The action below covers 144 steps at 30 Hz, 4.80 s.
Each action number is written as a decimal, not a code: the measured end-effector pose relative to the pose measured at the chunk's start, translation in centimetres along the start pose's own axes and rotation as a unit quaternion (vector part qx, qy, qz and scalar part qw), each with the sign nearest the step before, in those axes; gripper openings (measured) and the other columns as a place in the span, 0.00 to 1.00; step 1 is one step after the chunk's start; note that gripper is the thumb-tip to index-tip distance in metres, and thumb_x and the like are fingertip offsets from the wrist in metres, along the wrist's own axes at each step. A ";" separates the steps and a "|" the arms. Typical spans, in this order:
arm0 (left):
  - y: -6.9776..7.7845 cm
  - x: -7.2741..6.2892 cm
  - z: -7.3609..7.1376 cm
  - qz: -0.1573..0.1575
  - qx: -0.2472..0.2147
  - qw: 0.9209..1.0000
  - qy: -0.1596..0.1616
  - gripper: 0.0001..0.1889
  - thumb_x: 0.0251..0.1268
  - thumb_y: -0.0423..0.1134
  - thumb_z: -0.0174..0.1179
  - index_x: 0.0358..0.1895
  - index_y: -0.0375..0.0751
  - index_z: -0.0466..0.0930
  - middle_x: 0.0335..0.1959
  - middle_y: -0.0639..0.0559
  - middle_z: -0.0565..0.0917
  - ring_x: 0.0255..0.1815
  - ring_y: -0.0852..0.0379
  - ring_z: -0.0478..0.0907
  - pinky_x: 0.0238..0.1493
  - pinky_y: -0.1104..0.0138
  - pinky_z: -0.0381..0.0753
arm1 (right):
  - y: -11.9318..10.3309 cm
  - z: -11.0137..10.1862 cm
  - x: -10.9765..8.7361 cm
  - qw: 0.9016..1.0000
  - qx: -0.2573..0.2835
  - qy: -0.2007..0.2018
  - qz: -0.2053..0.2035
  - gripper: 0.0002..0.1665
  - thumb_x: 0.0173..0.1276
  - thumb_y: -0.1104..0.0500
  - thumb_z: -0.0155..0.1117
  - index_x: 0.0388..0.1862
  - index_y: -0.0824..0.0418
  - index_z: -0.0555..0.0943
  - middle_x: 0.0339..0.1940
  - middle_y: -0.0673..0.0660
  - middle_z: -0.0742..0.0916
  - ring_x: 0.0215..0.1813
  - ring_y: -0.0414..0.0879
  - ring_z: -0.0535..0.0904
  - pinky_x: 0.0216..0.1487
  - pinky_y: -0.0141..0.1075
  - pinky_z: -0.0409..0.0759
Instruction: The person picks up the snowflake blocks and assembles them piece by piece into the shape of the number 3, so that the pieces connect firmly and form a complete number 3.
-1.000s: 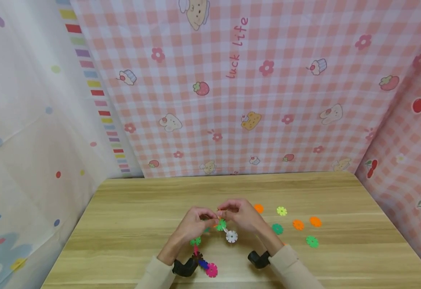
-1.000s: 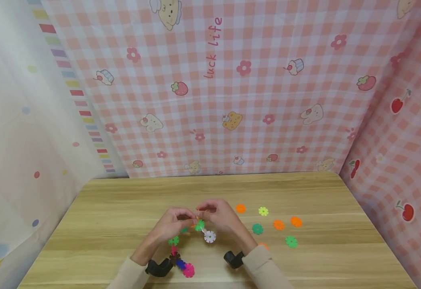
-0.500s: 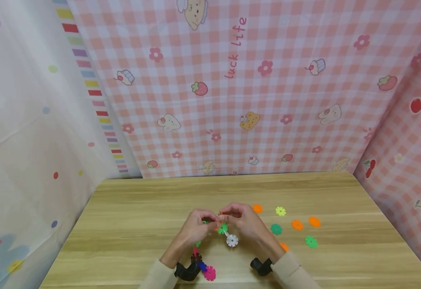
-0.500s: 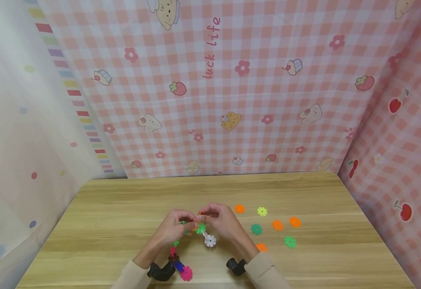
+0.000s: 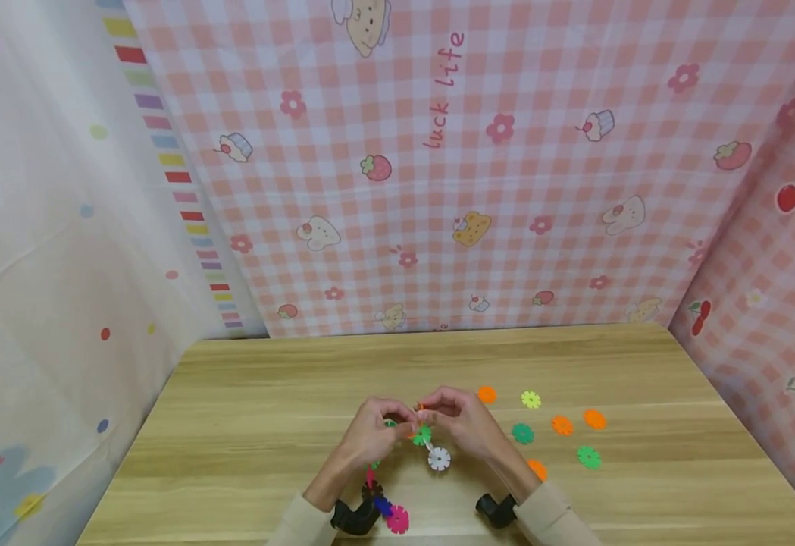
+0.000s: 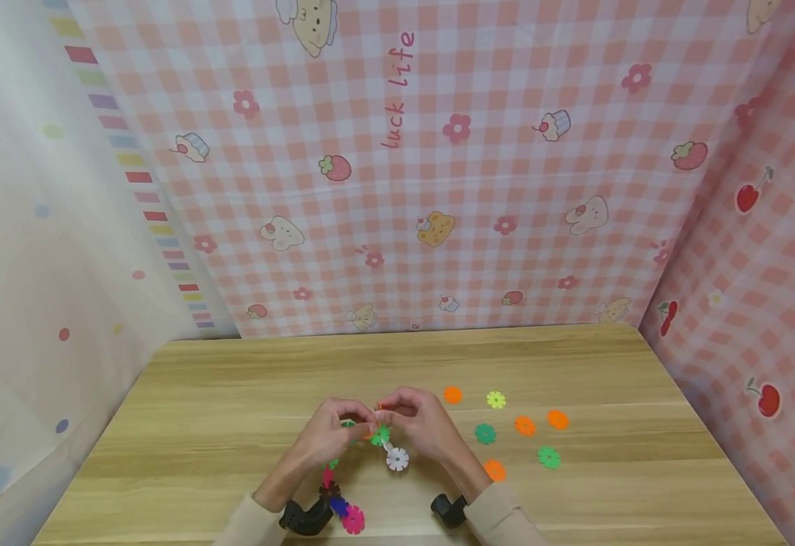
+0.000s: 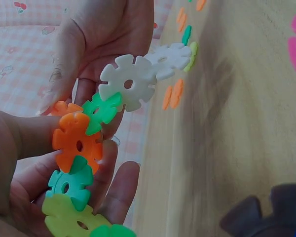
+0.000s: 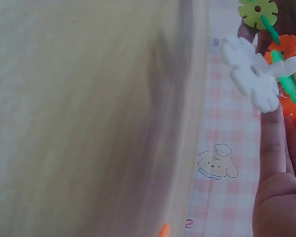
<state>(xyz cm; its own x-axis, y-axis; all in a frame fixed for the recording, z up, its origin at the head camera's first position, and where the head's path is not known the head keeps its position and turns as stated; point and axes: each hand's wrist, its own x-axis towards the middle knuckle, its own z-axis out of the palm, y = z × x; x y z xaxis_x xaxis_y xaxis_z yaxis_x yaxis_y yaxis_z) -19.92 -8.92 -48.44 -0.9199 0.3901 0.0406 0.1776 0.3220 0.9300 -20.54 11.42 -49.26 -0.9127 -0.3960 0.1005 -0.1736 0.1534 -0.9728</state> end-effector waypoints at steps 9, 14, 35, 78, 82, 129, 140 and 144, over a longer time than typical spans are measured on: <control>0.5 0.0 0.2 -0.001 0.013 1.000 0.001 0.02 0.61 0.33 0.65 0.32 0.41 0.87 0.32 0.54 0.85 0.35 0.59 0.78 0.33 0.69 0.78 | 0.4 -0.2 -0.6 1.000 0.014 0.000 -0.021 0.11 0.69 0.61 0.66 0.46 0.65 0.83 0.45 0.62 0.87 0.44 0.46 0.86 0.50 0.35 0.84; 0.5 -0.1 0.5 0.006 0.031 0.999 -0.005 0.03 0.60 0.32 0.64 0.31 0.40 0.87 0.30 0.54 0.84 0.36 0.59 0.78 0.40 0.68 0.76 | 0.7 -0.4 -1.0 0.999 0.028 -0.011 -0.021 0.11 0.69 0.62 0.66 0.47 0.67 0.82 0.45 0.64 0.87 0.44 0.44 0.86 0.49 0.34 0.84; 0.7 0.1 1.0 0.007 0.028 1.000 0.008 0.03 0.60 0.33 0.65 0.31 0.41 0.87 0.31 0.56 0.85 0.39 0.57 0.78 0.43 0.63 0.76 | 0.2 -0.6 -1.2 0.999 0.037 -0.024 -0.030 0.11 0.71 0.67 0.62 0.50 0.69 0.80 0.46 0.68 0.86 0.41 0.44 0.86 0.45 0.37 0.86; -1.9 0.3 -1.6 -0.096 -0.122 0.985 -0.073 0.10 0.73 0.36 0.56 0.45 0.32 0.81 0.40 0.44 0.82 0.41 0.49 0.81 0.45 0.56 0.86 | 2.2 -8.0 -3.8 0.990 -0.085 0.025 0.107 0.13 0.70 0.60 0.64 0.49 0.67 0.82 0.38 0.61 0.84 0.29 0.47 0.75 0.26 0.34 0.78; -1.7 0.3 -1.6 -0.110 -0.141 0.981 -0.077 0.13 0.73 0.38 0.57 0.48 0.30 0.79 0.40 0.44 0.82 0.42 0.50 0.81 0.46 0.55 0.85 | 2.6 -8.3 -4.2 0.989 -0.120 -0.005 0.082 0.10 0.66 0.70 0.62 0.46 0.69 0.81 0.34 0.59 0.81 0.31 0.46 0.75 0.26 0.31 0.76; 0.9 0.7 1.0 -0.069 -0.093 0.992 -0.049 0.20 0.66 0.45 0.65 0.56 0.37 0.79 0.42 0.49 0.88 0.42 0.56 0.84 0.50 0.54 0.81 | -2.2 -3.6 0.0 0.999 0.025 0.021 0.018 0.15 0.71 0.68 0.60 0.54 0.75 0.75 0.38 0.69 0.86 0.38 0.58 0.86 0.44 0.49 0.86; 1.0 0.9 1.0 -0.063 -0.099 0.991 -0.058 0.16 0.64 0.45 0.68 0.50 0.40 0.82 0.37 0.50 0.88 0.39 0.56 0.84 0.48 0.56 0.81 | -3.0 -2.7 0.3 0.999 0.023 0.027 0.025 0.13 0.69 0.69 0.62 0.52 0.72 0.78 0.37 0.68 0.87 0.35 0.50 0.86 0.43 0.50 0.86; 0.8 1.0 1.0 -0.060 -0.105 0.991 -0.056 0.14 0.63 0.44 0.68 0.48 0.41 0.83 0.38 0.49 0.89 0.40 0.56 0.84 0.48 0.57 0.81 | -3.1 -2.5 0.1 0.999 0.016 0.034 0.021 0.12 0.69 0.69 0.62 0.50 0.72 0.78 0.37 0.68 0.87 0.34 0.51 0.86 0.40 0.45 0.87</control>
<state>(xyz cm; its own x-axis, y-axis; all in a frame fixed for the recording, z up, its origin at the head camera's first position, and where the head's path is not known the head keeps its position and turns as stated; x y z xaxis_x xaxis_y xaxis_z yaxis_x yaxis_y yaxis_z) -20.35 -7.38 -48.00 -0.8835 0.4564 -0.1053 -0.0192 0.1892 0.9817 -21.04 13.14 -45.72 -0.9421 -0.3277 0.0714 -0.1228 0.1390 -0.9826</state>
